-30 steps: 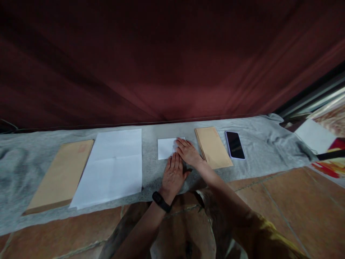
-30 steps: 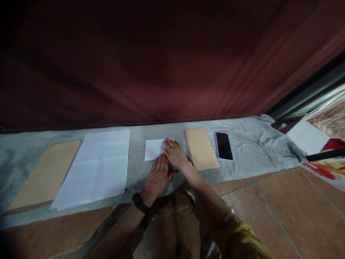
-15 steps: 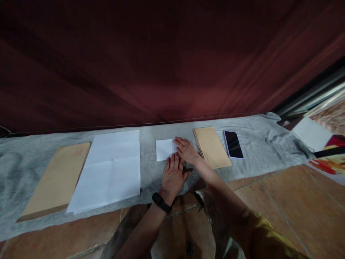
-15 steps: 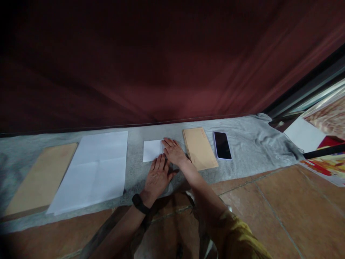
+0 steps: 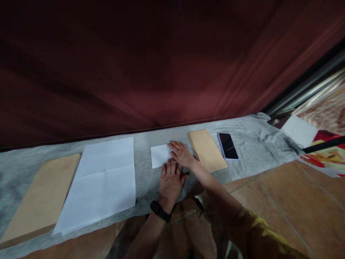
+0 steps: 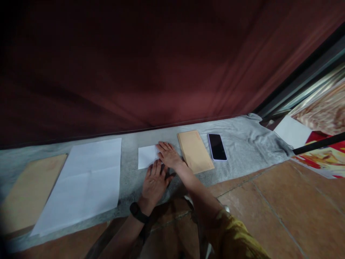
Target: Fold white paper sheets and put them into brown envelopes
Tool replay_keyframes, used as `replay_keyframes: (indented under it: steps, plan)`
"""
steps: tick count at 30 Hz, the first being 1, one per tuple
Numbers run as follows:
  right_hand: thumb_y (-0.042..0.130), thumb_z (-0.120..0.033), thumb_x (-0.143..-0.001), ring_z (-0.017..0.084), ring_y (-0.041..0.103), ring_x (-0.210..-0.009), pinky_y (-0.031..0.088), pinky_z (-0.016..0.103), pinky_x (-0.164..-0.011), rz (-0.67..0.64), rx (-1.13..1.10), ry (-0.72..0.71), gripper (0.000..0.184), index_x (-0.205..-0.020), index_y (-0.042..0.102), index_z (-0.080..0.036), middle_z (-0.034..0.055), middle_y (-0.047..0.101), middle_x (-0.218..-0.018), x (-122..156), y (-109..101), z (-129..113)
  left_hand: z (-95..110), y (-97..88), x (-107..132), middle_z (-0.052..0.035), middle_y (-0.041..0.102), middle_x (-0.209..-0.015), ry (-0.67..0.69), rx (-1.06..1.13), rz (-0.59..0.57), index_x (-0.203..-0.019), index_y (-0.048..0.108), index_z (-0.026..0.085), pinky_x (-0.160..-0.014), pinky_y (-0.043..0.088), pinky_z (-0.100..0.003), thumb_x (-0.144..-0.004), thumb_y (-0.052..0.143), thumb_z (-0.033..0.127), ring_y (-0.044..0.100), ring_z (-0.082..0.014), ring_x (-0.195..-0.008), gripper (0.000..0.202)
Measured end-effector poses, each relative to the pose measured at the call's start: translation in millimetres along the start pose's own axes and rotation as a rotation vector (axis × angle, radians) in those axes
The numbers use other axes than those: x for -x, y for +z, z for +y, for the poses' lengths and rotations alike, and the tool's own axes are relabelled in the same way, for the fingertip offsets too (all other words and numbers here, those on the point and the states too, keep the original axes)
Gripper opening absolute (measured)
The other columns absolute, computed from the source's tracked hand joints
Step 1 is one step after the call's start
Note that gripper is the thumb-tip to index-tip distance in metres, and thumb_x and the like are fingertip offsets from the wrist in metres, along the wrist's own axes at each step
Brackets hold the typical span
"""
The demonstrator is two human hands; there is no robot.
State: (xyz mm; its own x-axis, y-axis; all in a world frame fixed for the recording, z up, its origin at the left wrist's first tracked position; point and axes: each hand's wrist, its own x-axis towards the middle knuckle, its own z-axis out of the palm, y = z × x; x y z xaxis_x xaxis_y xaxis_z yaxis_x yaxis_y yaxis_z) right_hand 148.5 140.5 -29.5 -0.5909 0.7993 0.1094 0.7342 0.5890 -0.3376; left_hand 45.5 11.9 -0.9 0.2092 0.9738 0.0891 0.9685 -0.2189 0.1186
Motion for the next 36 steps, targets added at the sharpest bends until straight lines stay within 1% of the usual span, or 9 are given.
replay_keyframes:
  steps: [5, 9, 14, 19, 23, 26, 29, 33, 36]
  plan:
    - [0.047, -0.026, -0.101, 0.025, 0.037, -0.145, 0.028, 0.047, -0.121, 0.054, -0.013, 0.014, 0.044, -0.144, 0.051, -0.014, 0.0139, 0.043, -0.156, 1, -9, -5, 2, -0.4, 0, -0.0186, 0.047, -0.152, -0.021, 0.007, 0.007, -0.140, 0.055, 0.016, -0.117, 0.031, -0.054, -0.095, 0.047, 0.048, 0.042, -0.0345, -0.141, 0.055]
    - [0.044, -0.026, -0.102, 0.024, 0.043, -0.142, 0.026, 0.048, -0.122, 0.104, -0.073, 0.001, 0.041, -0.140, 0.056, -0.013, 0.0141, 0.051, -0.149, 5, -19, -14, 2, -0.5, 0, -0.0175, 0.048, -0.152, -0.029, 0.021, 0.002, -0.141, 0.055, 0.016, -0.118, 0.030, -0.053, -0.095, 0.047, 0.049, 0.040, -0.0350, -0.142, 0.056]
    - [0.043, -0.025, -0.103, 0.016, 0.049, -0.137, 0.036, 0.034, -0.119, 0.012, -0.211, -0.129, 0.039, -0.137, 0.060, -0.015, 0.0094, 0.059, -0.143, 13, -18, -28, 1, 0.6, 3, -0.0165, 0.054, -0.147, -0.007, 0.037, -0.010, -0.139, 0.057, 0.015, -0.119, 0.028, -0.054, -0.096, 0.047, 0.045, 0.040, -0.0363, -0.142, 0.053]
    - [0.046, -0.028, -0.104, 0.019, 0.043, -0.142, 0.030, 0.039, -0.122, -0.045, -0.129, -0.233, 0.037, -0.135, 0.061, -0.014, 0.0116, 0.053, -0.148, 19, -15, -36, 1, 3.8, 4, -0.0213, 0.054, -0.145, -0.005, 0.041, 0.005, -0.143, 0.052, 0.007, -0.120, 0.025, -0.057, -0.096, 0.047, 0.042, 0.037, -0.0383, -0.144, 0.058]
    - [0.045, -0.032, -0.105, 0.019, 0.038, -0.145, 0.027, 0.040, -0.123, -0.065, -0.085, -0.189, 0.041, -0.140, 0.057, -0.017, 0.0097, 0.046, -0.154, 18, -16, -32, 2, 6.2, 3, -0.0202, 0.056, -0.144, -0.020, 0.037, 0.033, -0.145, 0.051, 0.011, -0.119, 0.022, -0.062, -0.095, 0.048, 0.044, 0.038, -0.0397, -0.143, 0.060]
    - [0.045, -0.033, -0.105, 0.020, 0.035, -0.147, 0.026, 0.040, -0.124, -0.059, -0.075, -0.156, 0.043, -0.144, 0.053, -0.018, 0.0084, 0.043, -0.156, 14, -14, -25, 2, 6.7, 2, -0.0191, 0.056, -0.144, -0.023, 0.036, 0.034, -0.143, 0.053, 0.013, -0.120, 0.021, -0.062, -0.094, 0.050, 0.046, 0.039, -0.0386, -0.142, 0.059]
    - [0.043, -0.035, -0.105, 0.021, 0.032, -0.148, 0.027, 0.042, -0.123, -0.039, -0.076, -0.126, 0.044, -0.146, 0.051, -0.020, 0.0063, 0.038, -0.159, 9, -11, -19, 2, 6.3, 2, -0.0197, 0.054, -0.146, -0.016, 0.028, 0.027, -0.140, 0.056, 0.012, -0.120, 0.021, -0.061, -0.094, 0.051, 0.046, 0.038, -0.0380, -0.143, 0.057]
    - [0.043, -0.035, -0.106, 0.021, 0.032, -0.148, 0.027, 0.042, -0.123, -0.025, -0.065, -0.103, 0.043, -0.146, 0.051, -0.020, 0.0068, 0.037, -0.159, 3, -9, -15, 1, 5.2, 3, -0.0181, 0.054, -0.146, -0.008, 0.028, 0.016, -0.137, 0.058, 0.012, -0.120, 0.020, -0.061, -0.094, 0.050, 0.046, 0.038, -0.0375, -0.143, 0.054]
    - [0.042, -0.033, -0.106, 0.020, 0.033, -0.148, 0.026, 0.041, -0.123, -0.019, -0.064, -0.096, 0.043, -0.146, 0.052, -0.020, 0.0069, 0.039, -0.159, 0, -10, -14, 1, 4.1, 3, -0.0175, 0.052, -0.148, -0.009, 0.040, 0.020, -0.139, 0.055, 0.015, -0.120, 0.020, -0.061, -0.095, 0.049, 0.045, 0.036, -0.0363, -0.145, 0.054]
